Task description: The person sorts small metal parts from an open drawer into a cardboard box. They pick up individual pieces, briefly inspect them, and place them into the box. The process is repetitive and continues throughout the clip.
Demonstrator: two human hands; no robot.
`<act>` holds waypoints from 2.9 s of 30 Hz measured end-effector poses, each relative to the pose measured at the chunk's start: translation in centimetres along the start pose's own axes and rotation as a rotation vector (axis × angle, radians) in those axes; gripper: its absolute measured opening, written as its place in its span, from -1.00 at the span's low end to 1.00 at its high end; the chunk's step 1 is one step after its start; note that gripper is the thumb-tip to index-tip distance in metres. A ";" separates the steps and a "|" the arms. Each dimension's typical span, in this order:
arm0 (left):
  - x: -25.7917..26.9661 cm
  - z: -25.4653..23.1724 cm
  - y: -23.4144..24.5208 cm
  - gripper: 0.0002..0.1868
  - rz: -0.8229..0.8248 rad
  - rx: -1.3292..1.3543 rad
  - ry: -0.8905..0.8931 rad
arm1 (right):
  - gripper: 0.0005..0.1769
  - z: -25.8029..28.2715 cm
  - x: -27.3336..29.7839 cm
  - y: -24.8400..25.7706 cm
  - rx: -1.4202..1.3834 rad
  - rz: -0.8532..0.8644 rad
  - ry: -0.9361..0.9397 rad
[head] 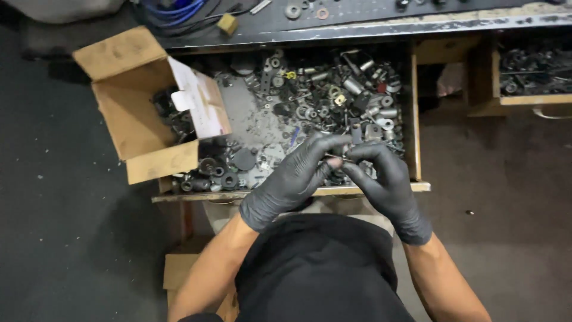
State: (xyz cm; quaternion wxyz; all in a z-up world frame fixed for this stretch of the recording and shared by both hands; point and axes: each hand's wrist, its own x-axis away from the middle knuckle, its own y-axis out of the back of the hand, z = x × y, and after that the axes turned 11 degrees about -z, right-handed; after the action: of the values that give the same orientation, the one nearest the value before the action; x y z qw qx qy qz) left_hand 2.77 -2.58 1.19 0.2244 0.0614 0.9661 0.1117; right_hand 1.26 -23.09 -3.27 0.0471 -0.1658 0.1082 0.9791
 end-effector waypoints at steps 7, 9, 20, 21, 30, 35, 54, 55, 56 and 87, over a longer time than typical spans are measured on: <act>-1.6 1.5 -3.6 -0.73 -0.121 0.734 0.154 | -0.76 -3.0 1.7 5.4 -0.148 -0.197 -0.061; -4.7 -0.3 -2.3 -0.75 -0.082 0.428 0.242 | -0.77 -3.8 2.2 8.4 -0.079 -0.235 -0.104; -18.8 4.7 -28.9 0.00 0.388 -0.225 -0.225 | -0.84 -3.7 3.6 9.1 0.144 -0.211 -0.337; -18.3 3.5 -27.5 -0.23 0.302 -0.145 -0.191 | -0.84 -3.9 3.6 9.3 0.134 -0.218 -0.338; -5.7 4.5 -4.7 -0.78 -0.021 -0.117 0.046 | -0.83 2.0 -2.6 3.4 0.100 -0.061 -0.063; 4.0 6.1 4.1 -0.77 -0.064 -0.174 0.313 | -0.80 9.8 -7.0 -7.5 0.084 0.151 0.427; 7.1 22.1 6.2 -0.77 0.196 -1.069 0.040 | -0.78 -0.8 -8.9 -8.0 0.305 0.199 0.297; 7.4 22.9 5.7 -0.79 0.192 -1.155 0.002 | -0.80 -2.5 -8.0 -7.1 0.349 0.212 0.243; 6.9 21.1 6.1 -0.79 0.202 -1.146 0.001 | -0.80 -4.3 -7.4 -6.4 0.356 0.210 0.233; 6.3 11.5 7.6 -0.56 0.265 -0.654 0.607 | -0.83 -13.4 -4.4 -9.3 0.697 0.771 0.485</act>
State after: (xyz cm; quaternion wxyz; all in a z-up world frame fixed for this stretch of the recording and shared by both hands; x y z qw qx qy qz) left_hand 2.82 8.03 -9.68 -0.0773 0.0747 0.8860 0.4511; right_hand 10.78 -17.39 -15.97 -0.2879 -0.3089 0.4851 0.7657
